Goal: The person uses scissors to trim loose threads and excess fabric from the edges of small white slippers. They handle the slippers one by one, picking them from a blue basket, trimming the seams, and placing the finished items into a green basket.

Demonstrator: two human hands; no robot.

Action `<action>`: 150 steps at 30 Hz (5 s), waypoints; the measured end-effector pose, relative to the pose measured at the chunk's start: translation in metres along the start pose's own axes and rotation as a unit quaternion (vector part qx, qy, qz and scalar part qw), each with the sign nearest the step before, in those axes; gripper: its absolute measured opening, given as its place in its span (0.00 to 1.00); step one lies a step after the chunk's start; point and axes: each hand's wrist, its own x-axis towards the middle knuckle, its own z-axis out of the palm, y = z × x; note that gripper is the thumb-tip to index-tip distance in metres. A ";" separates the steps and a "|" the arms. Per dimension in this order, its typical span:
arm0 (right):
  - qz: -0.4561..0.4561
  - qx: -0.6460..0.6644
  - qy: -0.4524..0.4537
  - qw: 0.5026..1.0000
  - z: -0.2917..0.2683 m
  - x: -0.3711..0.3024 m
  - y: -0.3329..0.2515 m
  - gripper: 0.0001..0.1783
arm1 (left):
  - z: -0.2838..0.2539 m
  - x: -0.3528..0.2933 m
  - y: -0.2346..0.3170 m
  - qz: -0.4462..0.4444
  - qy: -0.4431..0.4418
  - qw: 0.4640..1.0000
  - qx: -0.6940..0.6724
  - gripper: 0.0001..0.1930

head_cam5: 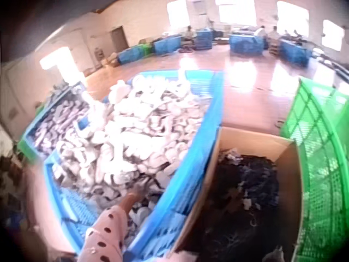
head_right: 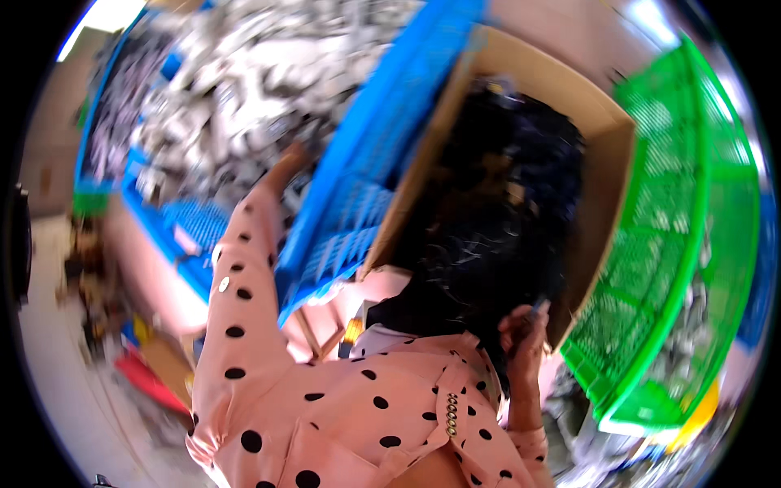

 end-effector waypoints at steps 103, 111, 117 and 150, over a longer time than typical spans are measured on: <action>-0.063 -0.179 -0.187 0.964 -0.033 -0.065 0.002 0.18 | -0.010 -0.431 0.258 0.522 -0.051 0.755 -0.393 0.03; -0.378 -0.532 -0.078 0.754 -0.050 -0.050 -0.012 0.25 | 0.004 -0.429 0.269 0.557 0.073 0.727 -0.395 0.02; -0.395 -0.592 -0.111 0.694 -0.046 -0.042 -0.027 0.27 | 0.006 -0.432 0.271 0.567 0.114 0.725 -0.375 0.02; -0.218 -0.500 -0.219 0.809 -0.053 -0.007 -0.031 0.26 | 0.048 -0.444 0.226 0.350 -0.116 0.778 -0.508 0.06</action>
